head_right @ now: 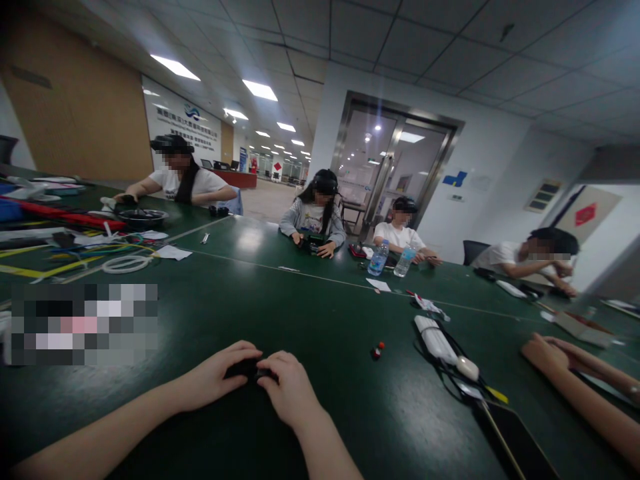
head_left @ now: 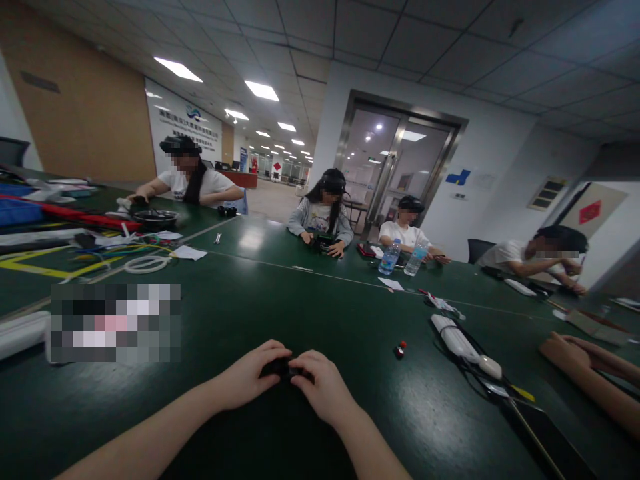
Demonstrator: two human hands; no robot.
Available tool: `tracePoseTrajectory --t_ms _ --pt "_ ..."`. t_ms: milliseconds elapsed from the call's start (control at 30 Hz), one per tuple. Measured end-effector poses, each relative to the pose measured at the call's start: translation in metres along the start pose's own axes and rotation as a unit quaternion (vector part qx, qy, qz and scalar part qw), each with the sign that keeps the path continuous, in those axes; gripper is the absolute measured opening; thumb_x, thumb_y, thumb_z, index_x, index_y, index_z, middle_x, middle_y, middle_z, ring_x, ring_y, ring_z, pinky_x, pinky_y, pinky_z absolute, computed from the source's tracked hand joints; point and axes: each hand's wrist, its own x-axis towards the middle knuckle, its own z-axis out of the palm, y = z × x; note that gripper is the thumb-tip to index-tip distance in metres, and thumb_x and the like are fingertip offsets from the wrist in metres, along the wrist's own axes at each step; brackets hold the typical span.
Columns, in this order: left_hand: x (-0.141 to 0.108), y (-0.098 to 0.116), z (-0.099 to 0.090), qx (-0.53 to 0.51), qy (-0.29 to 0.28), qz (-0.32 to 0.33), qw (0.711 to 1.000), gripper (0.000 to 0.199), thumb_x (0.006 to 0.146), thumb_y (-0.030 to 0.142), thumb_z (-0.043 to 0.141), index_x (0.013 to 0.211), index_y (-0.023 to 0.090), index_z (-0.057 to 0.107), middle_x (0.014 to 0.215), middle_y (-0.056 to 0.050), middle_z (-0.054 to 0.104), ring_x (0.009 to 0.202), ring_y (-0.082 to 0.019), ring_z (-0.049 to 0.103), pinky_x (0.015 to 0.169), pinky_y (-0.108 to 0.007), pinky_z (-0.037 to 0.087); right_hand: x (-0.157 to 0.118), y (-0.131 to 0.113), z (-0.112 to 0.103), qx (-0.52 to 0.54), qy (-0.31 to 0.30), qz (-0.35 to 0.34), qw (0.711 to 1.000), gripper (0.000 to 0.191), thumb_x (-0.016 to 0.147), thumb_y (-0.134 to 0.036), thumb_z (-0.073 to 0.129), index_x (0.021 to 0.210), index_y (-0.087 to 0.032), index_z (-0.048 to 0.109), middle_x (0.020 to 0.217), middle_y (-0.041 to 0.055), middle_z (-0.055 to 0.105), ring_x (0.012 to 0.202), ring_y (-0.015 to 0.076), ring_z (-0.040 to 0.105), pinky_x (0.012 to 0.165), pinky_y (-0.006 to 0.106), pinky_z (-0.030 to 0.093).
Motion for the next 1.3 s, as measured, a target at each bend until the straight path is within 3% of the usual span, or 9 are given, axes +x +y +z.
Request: tracePoseTrajectory --t_ms 300,533,733,900,1067,1167,1233,1300 --pt "0.001 0.006 -0.001 0.000 -0.001 0.001 1.000 0.041 0.077 0.024 0.051 0.118 0.026 0.050 0.118 -0.002 0.048 0.107 -0.017 0.048 0.097 -0.031 0.036 0.002 -0.002 0.004 -0.051 -0.005 0.006 0.999 0.026 0.077 -0.019 0.055 0.100 -0.030 0.062 0.099 -0.0002 0.056 0.096 0.0165 0.050 0.084 0.029 0.040" --pt "0.000 0.003 -0.001 0.009 0.000 0.004 1.000 0.041 0.079 0.027 0.050 0.120 0.027 0.049 0.118 -0.001 0.049 0.108 -0.017 0.048 0.098 -0.031 0.035 0.002 -0.001 0.002 -0.018 -0.002 0.018 1.000 0.026 0.077 -0.021 0.056 0.100 -0.029 0.064 0.090 -0.0013 0.059 0.085 0.0156 0.054 0.075 0.027 0.042" --pt "-0.001 0.003 -0.001 0.010 0.002 -0.006 1.000 0.043 0.078 0.026 0.050 0.121 0.028 0.047 0.121 -0.001 0.048 0.110 -0.018 0.047 0.098 -0.034 0.035 0.002 0.001 -0.003 0.018 -0.016 0.018 1.000 0.028 0.080 -0.019 0.050 0.101 -0.031 0.064 0.095 -0.0016 0.061 0.091 0.0159 0.055 0.077 0.027 0.042" --pt "-0.002 0.006 -0.002 0.006 0.015 -0.004 1.000 0.038 0.077 0.024 0.053 0.114 0.029 0.049 0.114 0.000 0.052 0.107 -0.017 0.048 0.096 -0.033 0.036 0.006 0.007 0.003 0.006 0.012 0.054 0.998 0.021 0.075 -0.020 0.057 0.092 -0.029 0.067 0.090 -0.0012 0.057 0.081 0.0144 0.055 0.070 0.025 0.043" --pt "0.000 0.009 -0.001 0.057 -0.027 0.025 0.998 0.029 0.080 0.020 0.046 0.103 0.032 0.059 0.120 0.002 0.046 0.110 -0.016 0.046 0.096 -0.030 0.036 0.007 0.015 0.004 0.027 0.026 0.070 0.997 0.026 0.073 -0.024 0.059 0.098 -0.028 0.064 0.087 -0.0013 0.054 0.075 0.0129 0.053 0.067 0.025 0.043" --pt "0.002 0.002 -0.009 0.120 -0.035 0.028 0.992 0.034 0.082 0.021 0.044 0.108 0.039 0.058 0.123 0.004 0.045 0.113 -0.016 0.044 0.098 -0.031 0.034 0.008 0.028 -0.008 0.049 0.063 0.089 0.993 0.028 0.074 -0.028 0.058 0.102 -0.025 0.062 0.087 0.0003 0.056 0.077 0.0144 0.054 0.070 0.027 0.044" --pt "0.001 -0.009 -0.023 0.177 0.002 0.002 0.984 0.036 0.082 0.023 0.043 0.111 0.041 0.056 0.123 0.004 0.047 0.113 -0.017 0.046 0.098 -0.032 0.034 0.007 0.038 -0.020 0.063 0.082 0.118 0.988 0.028 0.075 -0.029 0.057 0.102 -0.023 0.062 0.087 0.0015 0.058 0.080 0.0163 0.055 0.072 0.029 0.045" --pt "-0.003 -0.025 -0.044 0.224 0.062 -0.063 0.971 0.035 0.082 0.026 0.042 0.112 0.038 0.057 0.123 0.002 0.049 0.109 -0.018 0.049 0.096 -0.033 0.036 0.007 0.045 -0.030 0.083 0.094 0.144 0.982 0.029 0.078 -0.030 0.053 0.105 -0.022 0.060 0.090 0.0028 0.060 0.084 0.0181 0.056 0.074 0.031 0.045"
